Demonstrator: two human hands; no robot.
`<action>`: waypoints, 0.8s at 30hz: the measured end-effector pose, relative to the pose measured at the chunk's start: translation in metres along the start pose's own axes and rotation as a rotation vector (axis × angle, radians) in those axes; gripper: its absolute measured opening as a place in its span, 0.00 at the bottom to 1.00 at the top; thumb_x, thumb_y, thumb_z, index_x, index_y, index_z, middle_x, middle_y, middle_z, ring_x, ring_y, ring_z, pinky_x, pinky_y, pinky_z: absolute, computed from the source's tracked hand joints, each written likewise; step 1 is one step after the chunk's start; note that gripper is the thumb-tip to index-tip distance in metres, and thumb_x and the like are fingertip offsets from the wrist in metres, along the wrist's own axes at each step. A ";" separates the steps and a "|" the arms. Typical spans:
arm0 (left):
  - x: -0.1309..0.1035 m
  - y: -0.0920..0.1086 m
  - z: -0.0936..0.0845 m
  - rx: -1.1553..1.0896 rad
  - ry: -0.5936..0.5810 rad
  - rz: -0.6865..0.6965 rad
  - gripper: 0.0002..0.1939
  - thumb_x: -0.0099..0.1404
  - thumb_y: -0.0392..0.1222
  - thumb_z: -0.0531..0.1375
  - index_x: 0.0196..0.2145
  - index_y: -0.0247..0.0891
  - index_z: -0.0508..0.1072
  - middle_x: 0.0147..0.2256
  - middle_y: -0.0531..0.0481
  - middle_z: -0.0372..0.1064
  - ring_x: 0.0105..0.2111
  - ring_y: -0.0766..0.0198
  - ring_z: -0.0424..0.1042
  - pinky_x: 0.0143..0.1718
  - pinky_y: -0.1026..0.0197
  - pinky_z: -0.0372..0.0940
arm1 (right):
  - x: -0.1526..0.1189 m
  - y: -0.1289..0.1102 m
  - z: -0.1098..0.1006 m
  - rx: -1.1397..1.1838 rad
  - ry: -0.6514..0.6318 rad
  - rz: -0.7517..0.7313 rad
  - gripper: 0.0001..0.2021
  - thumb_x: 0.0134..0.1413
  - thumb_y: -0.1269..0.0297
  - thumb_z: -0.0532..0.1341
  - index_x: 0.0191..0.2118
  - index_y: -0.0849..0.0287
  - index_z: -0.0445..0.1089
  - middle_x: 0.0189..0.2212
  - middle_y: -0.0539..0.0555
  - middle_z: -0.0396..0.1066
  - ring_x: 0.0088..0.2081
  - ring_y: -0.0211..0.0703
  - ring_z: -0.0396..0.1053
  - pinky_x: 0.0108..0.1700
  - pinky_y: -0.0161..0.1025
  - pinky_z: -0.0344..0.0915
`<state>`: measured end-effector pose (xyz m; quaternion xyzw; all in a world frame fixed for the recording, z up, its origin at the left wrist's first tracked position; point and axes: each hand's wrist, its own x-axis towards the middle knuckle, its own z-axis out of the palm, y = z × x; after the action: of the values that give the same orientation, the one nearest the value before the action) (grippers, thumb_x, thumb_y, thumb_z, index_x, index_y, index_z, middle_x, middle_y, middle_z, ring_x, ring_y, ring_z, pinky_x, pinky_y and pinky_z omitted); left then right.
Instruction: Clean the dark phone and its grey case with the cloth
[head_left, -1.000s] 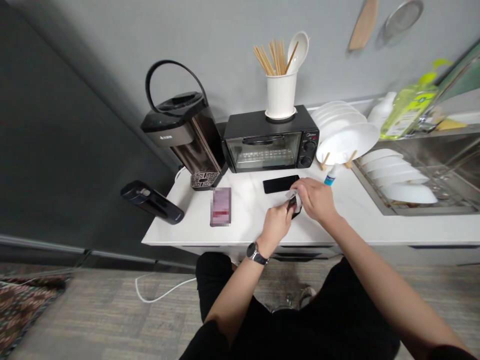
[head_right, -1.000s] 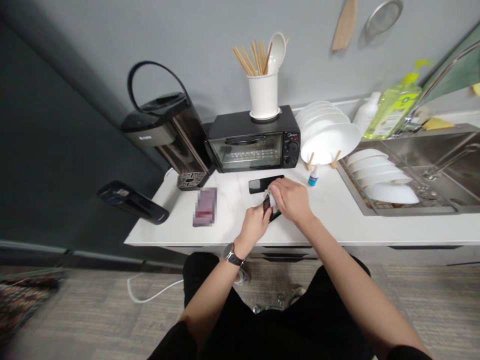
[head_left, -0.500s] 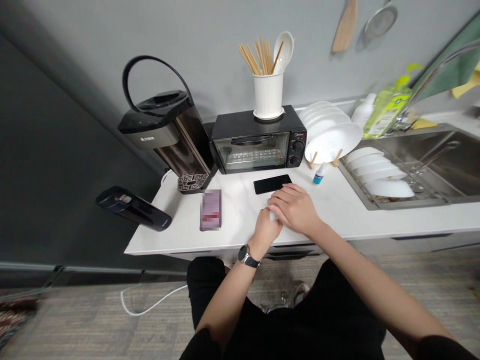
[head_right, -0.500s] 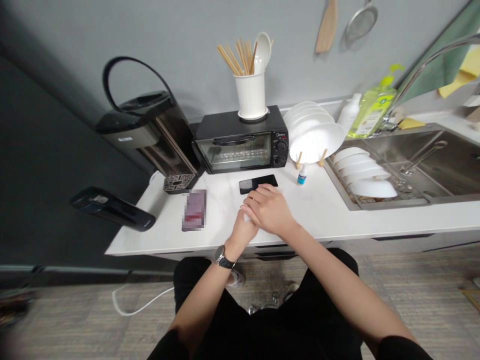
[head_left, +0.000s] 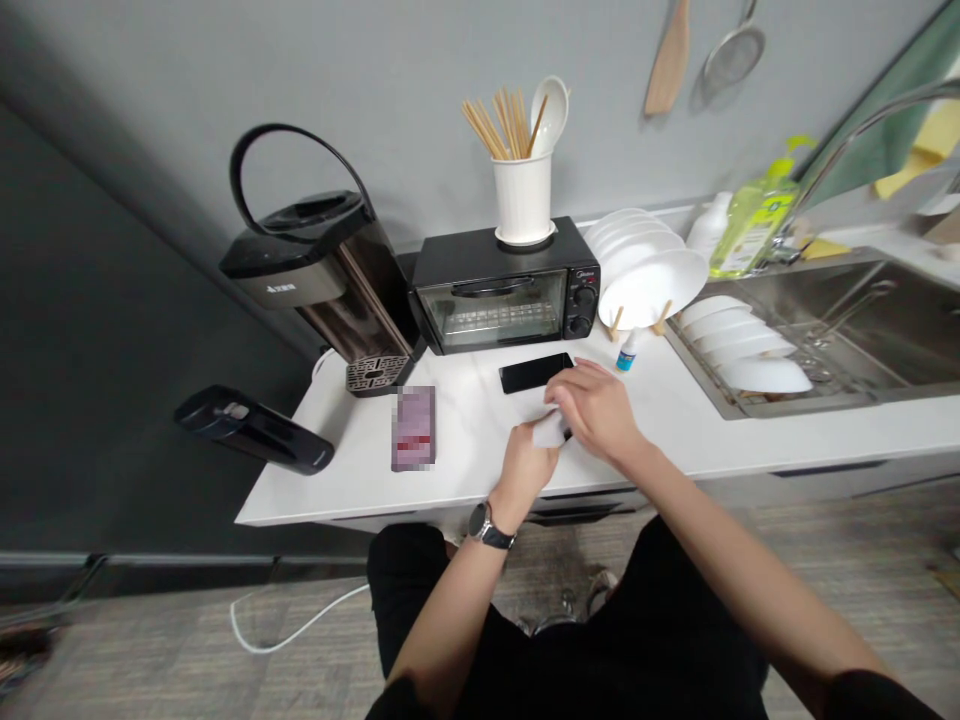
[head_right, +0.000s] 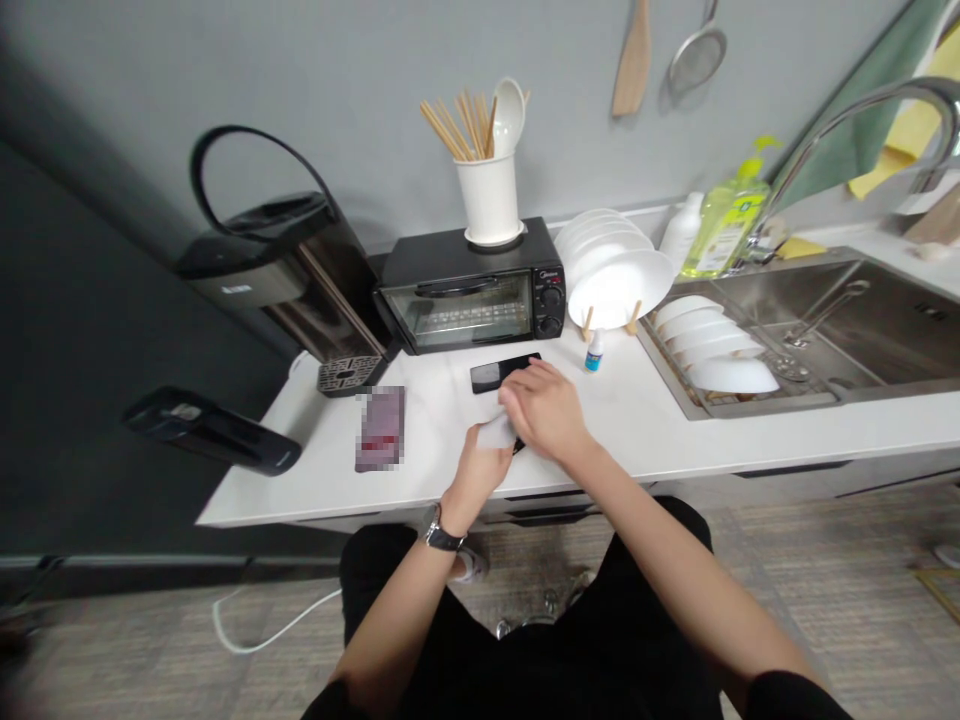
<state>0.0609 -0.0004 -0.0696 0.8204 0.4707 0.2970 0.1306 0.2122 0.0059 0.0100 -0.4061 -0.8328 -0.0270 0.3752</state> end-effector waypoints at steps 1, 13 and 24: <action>0.000 0.000 0.000 -0.002 0.004 -0.005 0.11 0.66 0.26 0.56 0.33 0.35 0.77 0.31 0.44 0.79 0.33 0.57 0.79 0.38 0.59 0.72 | 0.000 -0.002 0.001 0.002 -0.008 -0.051 0.23 0.77 0.61 0.47 0.37 0.57 0.78 0.36 0.56 0.80 0.40 0.48 0.73 0.60 0.50 0.62; 0.000 0.006 -0.013 -0.004 -0.011 -0.041 0.12 0.72 0.31 0.55 0.41 0.37 0.80 0.37 0.43 0.82 0.37 0.55 0.81 0.40 0.60 0.71 | -0.016 0.009 0.005 0.160 0.118 0.149 0.21 0.77 0.59 0.44 0.52 0.57 0.74 0.47 0.59 0.78 0.49 0.51 0.74 0.57 0.50 0.68; -0.001 0.002 -0.007 -0.036 -0.042 -0.002 0.11 0.66 0.28 0.57 0.28 0.36 0.75 0.27 0.45 0.77 0.27 0.58 0.77 0.31 0.61 0.69 | 0.001 0.008 -0.009 -0.132 -0.123 -0.142 0.24 0.77 0.59 0.46 0.34 0.58 0.76 0.30 0.55 0.76 0.34 0.47 0.69 0.39 0.46 0.60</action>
<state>0.0581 -0.0032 -0.0637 0.8235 0.4633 0.2881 0.1555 0.2227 0.0083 0.0150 -0.3706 -0.8775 -0.0832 0.2929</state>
